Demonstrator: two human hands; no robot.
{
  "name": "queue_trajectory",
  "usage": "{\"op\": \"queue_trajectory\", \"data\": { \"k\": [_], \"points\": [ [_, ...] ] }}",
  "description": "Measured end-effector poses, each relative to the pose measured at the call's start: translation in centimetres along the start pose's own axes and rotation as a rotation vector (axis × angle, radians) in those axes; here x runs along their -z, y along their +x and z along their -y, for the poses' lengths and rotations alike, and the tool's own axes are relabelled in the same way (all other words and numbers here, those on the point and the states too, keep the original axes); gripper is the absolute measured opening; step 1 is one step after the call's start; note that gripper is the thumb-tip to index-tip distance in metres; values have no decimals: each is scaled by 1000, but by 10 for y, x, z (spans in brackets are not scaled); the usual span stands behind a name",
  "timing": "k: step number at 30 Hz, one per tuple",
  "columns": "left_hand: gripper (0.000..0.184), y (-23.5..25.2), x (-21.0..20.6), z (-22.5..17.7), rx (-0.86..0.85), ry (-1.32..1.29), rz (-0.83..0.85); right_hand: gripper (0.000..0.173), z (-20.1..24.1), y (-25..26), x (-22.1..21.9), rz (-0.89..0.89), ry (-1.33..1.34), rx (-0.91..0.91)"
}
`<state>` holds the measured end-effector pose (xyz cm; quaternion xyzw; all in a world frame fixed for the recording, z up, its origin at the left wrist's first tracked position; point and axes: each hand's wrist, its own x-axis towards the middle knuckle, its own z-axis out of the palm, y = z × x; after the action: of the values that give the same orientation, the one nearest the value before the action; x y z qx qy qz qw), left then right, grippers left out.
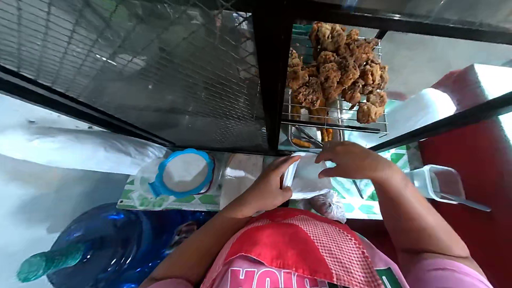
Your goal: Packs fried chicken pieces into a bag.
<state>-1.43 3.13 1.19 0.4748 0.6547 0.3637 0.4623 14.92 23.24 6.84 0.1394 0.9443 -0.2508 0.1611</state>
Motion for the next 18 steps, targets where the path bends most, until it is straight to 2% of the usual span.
{"op": "queue_trajectory", "data": {
  "k": [2, 4, 7, 9, 13, 18],
  "points": [
    [76, 0, 0, 3, -5, 1, 10, 25, -2, -4, 23, -166, 23, 35],
    [75, 0, -1, 6, -29, -3, 6, 22, 3, 2, 46, -430, -31, 25],
    [75, 0, -1, 6, -18, 7, 15, 22, 12, 42, 74, -729, -216, 9],
    [75, -1, -2, 6, -13, 1, 9, 29, 18, 76, 90, -713, -323, -88],
    [75, -4, -2, 8, -6, -39, -13, 52, 30, 122, 115, -463, -409, -304],
    [73, -10, 2, 10, 8, -45, -53, 60, 35, 129, 122, -414, -375, -271]
  ]
}}
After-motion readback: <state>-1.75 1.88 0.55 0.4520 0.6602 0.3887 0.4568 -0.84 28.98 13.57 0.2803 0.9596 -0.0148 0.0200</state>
